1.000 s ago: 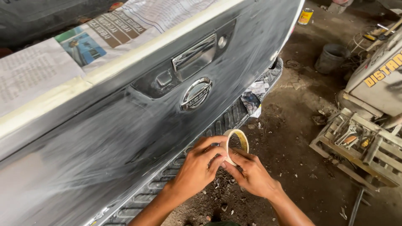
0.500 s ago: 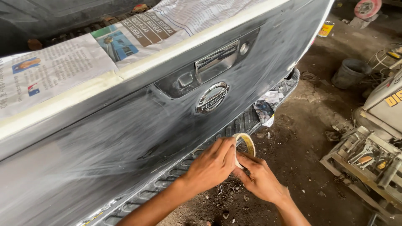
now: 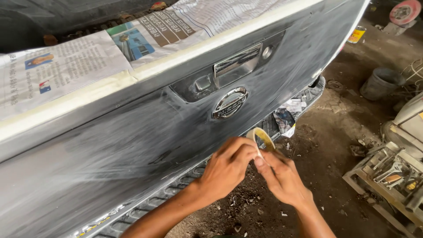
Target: The person is masking the tailgate of a pickup truck with newspaper and masking tape for painting.
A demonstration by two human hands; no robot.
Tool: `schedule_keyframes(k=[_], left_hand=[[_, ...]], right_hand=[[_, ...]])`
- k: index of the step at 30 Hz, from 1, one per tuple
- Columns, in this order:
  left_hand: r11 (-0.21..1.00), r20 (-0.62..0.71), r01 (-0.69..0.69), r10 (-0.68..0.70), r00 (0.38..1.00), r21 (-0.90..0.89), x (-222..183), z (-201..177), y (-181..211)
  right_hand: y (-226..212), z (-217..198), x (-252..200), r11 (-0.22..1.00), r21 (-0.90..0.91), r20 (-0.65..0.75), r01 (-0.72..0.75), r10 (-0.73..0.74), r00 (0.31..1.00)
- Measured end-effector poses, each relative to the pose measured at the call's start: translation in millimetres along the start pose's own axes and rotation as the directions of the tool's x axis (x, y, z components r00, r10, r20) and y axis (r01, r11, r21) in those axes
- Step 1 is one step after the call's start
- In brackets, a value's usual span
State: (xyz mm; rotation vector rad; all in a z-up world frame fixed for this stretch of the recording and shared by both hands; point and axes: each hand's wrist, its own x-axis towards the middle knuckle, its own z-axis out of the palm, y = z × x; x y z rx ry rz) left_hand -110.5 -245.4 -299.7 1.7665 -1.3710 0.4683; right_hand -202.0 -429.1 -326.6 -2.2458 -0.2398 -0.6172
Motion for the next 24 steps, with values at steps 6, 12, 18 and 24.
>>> schedule_keyframes(k=[6, 12, 18, 24], left_hand=[[0.979, -0.064, 0.138, -0.149, 0.987, -0.149, 18, -6, 16], [0.951, -0.091, 0.201, -0.227, 0.970, -0.234, 27, 3, 19], [0.632, -0.052, 0.321, -0.498, 0.866, -0.706, 31, 13, 9], [0.506, -0.059, 0.274, -0.547, 0.835, -0.818, 34, 10, 15]], right_hand=[[-19, -11, 19, 0.950, -0.296, -0.228, 0.096, -0.168, 0.959], [-14, -16, 27, 0.918, -0.389, -0.319, 0.078, -0.213, 0.923], [78, -25, 2, 0.865, 0.492, -0.601, 0.101, 0.253, 0.758], [-23, -38, 40, 0.692, 0.672, -0.464, 0.262, 0.118, 0.878]])
